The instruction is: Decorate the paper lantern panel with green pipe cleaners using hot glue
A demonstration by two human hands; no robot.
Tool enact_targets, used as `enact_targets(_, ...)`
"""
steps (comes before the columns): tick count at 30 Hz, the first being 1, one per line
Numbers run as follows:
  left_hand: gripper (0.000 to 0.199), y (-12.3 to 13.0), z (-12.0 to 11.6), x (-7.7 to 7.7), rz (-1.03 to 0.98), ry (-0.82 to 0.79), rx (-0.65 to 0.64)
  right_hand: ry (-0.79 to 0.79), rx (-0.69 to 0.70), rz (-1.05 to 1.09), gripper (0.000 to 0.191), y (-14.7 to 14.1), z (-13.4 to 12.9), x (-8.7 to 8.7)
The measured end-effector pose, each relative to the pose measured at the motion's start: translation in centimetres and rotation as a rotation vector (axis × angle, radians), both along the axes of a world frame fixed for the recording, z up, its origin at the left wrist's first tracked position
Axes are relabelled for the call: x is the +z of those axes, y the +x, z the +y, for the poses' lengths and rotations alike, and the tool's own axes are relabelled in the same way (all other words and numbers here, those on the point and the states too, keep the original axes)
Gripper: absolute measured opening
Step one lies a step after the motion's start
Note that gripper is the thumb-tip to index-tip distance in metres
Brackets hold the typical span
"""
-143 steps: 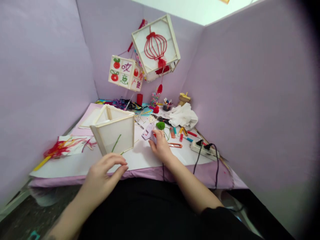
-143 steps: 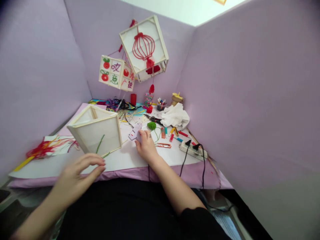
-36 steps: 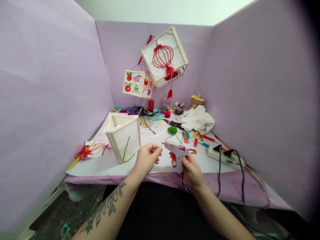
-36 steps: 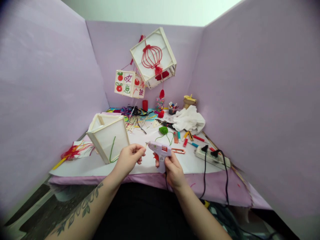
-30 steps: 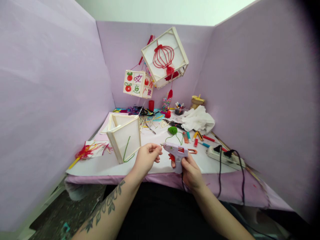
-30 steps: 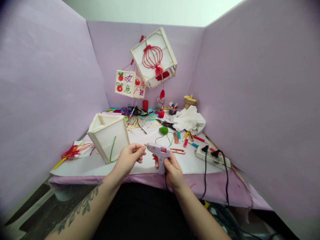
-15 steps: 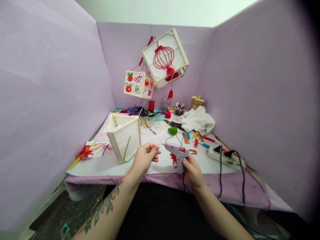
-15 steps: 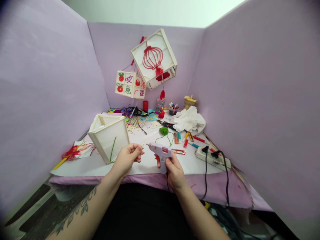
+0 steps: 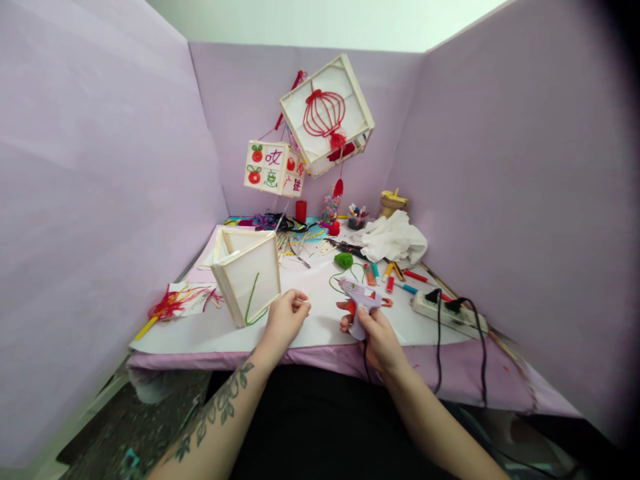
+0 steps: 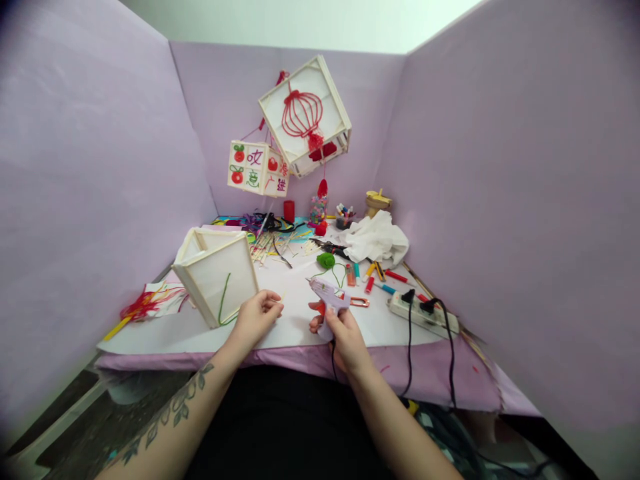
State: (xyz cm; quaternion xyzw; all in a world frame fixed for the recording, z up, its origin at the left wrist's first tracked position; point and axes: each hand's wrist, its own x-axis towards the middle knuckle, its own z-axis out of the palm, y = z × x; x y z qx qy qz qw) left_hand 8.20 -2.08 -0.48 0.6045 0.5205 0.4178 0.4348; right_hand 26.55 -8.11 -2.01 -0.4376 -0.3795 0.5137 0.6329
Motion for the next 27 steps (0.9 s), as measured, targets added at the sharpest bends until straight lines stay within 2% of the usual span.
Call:
enact_targets(3,0.004,-0.3,0.1,-0.9,0.223,0.134,-0.001,-0.026,-0.124,-0.295,0.040,0.3,0.3,-0.5)
enact_targets(6,0.005,-0.3,0.1,-1.3,0.315,0.178,-0.009,-0.055,-0.159,-0.558,0.032,0.6,0.6,-0.4)
enact_targets(10,0.010,-0.2,0.0,-1.3,0.353,0.198,-0.047,-0.032,-0.126,-0.661,0.027,0.6,0.8,0.1)
enact_targets(12,0.012,-0.2,-0.2,-1.2,0.371,0.211,-0.066,-0.039,-0.080,-0.608,0.029,0.6,0.9,0.1)
enact_targets(17,0.016,-0.1,-0.6,-0.9,0.416,0.246,-0.105,-0.034,0.062,-0.273,0.042,0.4,1.0,-0.8)
enact_targets(23,0.019,0.3,-0.6,-0.5,0.450,0.303,-0.192,-0.046,0.020,-0.089,0.048,-0.1,0.9,-0.7)
enact_targets(25,0.020,0.3,-1.1,-0.3,0.493,0.304,-0.204,-0.071,0.031,-0.030,0.050,-0.1,0.7,-0.4)
enact_targets(27,0.019,-0.2,-2.2,-0.2,0.519,0.370,-0.193,-0.084,0.059,-0.007,0.046,0.1,0.5,-0.2)
